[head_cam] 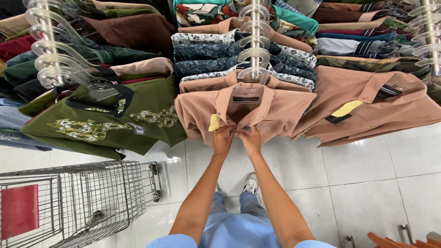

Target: The person selects several shirts from a clothing rack, removes them from hangers, and fastens the buttons on a tan shirt.

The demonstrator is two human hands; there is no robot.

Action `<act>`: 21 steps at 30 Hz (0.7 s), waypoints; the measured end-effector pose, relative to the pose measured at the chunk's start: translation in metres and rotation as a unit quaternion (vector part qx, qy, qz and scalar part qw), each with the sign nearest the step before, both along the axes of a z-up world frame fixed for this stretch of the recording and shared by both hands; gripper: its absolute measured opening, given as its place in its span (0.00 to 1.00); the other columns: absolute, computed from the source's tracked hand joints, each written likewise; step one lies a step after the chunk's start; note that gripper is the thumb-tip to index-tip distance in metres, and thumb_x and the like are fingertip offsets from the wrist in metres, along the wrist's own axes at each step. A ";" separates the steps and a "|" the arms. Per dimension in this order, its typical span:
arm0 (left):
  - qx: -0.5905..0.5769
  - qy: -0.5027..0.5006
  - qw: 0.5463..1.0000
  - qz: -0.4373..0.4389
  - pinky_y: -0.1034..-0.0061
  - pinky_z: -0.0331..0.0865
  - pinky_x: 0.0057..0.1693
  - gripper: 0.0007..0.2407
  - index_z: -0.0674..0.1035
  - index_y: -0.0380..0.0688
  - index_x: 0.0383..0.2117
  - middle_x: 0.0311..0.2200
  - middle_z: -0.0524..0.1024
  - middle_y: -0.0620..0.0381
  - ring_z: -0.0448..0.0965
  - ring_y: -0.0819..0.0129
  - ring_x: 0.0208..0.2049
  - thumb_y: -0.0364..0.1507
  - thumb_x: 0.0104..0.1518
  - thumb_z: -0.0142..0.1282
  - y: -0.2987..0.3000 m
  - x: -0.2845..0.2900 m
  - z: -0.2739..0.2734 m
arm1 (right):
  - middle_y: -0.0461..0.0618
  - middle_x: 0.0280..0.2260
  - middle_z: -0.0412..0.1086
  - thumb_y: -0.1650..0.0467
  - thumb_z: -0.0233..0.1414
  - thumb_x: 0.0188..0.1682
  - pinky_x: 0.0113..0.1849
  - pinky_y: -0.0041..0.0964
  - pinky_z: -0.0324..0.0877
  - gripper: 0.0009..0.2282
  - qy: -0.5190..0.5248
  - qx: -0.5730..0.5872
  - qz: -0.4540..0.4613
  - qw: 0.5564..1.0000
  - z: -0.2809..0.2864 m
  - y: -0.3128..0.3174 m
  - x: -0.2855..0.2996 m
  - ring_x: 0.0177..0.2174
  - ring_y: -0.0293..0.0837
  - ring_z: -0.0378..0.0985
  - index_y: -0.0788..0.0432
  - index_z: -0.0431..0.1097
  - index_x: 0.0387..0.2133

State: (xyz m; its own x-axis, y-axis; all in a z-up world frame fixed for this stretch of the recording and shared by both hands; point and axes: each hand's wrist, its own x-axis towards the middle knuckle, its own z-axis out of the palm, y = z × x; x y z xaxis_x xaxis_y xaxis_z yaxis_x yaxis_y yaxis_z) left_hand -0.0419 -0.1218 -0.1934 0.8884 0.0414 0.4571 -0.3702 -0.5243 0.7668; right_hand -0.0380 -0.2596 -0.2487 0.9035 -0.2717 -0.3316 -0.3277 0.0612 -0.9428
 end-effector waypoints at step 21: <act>-0.132 0.181 0.974 0.020 0.67 0.74 0.48 0.04 0.84 0.39 0.38 0.32 0.84 0.46 0.84 0.54 0.37 0.21 0.59 0.60 0.000 0.013 -0.051 | 0.55 0.35 0.79 0.80 0.62 0.41 0.38 0.36 0.82 0.21 -0.060 0.059 -0.033 0.996 -0.010 0.008 0.002 0.36 0.42 0.82 0.57 0.71 0.50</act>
